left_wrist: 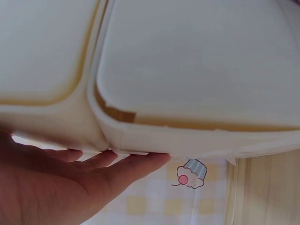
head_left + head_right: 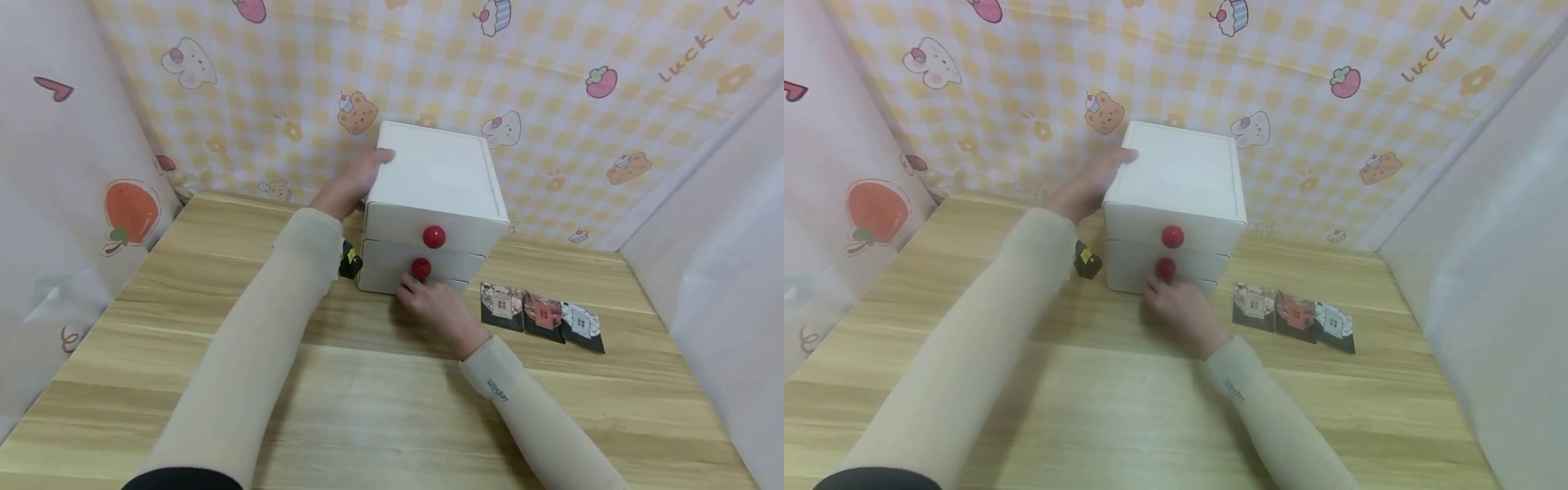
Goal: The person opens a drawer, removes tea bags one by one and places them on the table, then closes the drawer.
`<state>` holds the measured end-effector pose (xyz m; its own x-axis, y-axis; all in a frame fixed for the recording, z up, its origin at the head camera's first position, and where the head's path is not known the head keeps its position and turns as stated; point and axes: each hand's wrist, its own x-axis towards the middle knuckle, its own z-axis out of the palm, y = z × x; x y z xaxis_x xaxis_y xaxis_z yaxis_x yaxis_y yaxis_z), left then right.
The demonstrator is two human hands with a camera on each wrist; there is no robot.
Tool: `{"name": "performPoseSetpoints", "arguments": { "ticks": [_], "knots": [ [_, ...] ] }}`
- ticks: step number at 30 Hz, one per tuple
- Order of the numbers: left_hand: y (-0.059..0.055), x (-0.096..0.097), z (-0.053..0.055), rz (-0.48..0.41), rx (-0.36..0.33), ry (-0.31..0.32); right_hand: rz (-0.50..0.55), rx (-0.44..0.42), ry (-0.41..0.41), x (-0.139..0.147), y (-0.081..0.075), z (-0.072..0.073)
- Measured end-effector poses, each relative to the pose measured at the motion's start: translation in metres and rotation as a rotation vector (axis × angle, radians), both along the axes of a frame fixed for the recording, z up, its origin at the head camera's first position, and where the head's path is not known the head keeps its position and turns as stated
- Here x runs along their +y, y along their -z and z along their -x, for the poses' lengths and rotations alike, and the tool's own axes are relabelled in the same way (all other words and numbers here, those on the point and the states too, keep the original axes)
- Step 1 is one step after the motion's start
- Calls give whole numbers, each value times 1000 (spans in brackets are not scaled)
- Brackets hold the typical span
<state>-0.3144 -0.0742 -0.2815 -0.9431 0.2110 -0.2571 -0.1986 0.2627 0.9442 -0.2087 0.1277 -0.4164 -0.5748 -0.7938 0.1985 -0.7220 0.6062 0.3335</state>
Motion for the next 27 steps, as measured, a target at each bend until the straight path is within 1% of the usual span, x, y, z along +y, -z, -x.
{"name": "performPoseSetpoints", "arguments": {
  "ticks": [5,8,12,15,17,19,21,23,25,27],
  "knots": [
    [0,0,0,-9,-9,-3,-5,11,1,1,0,0],
    [1,1,1,-6,-16,-10,-13,28,2,2,2,-1],
    [2,3,2,-1,-9,-4,-10,59,-6,5,3,-5],
    [3,4,3,-3,-5,-5,6,80,-27,9,1,-10],
    [3,4,5,-3,-8,-9,31,102,-47,12,1,-14],
    [3,4,6,-4,-11,-16,69,103,-68,16,1,-17],
    [4,4,5,-7,-12,-19,118,79,-80,20,1,-22],
    [5,3,3,4,-11,-13,177,19,-71,25,0,-29],
    [7,1,1,22,4,1,247,-50,-51,31,-3,-36],
    [8,-1,-2,53,37,17,323,-106,-26,37,-7,-44]
  ]
}}
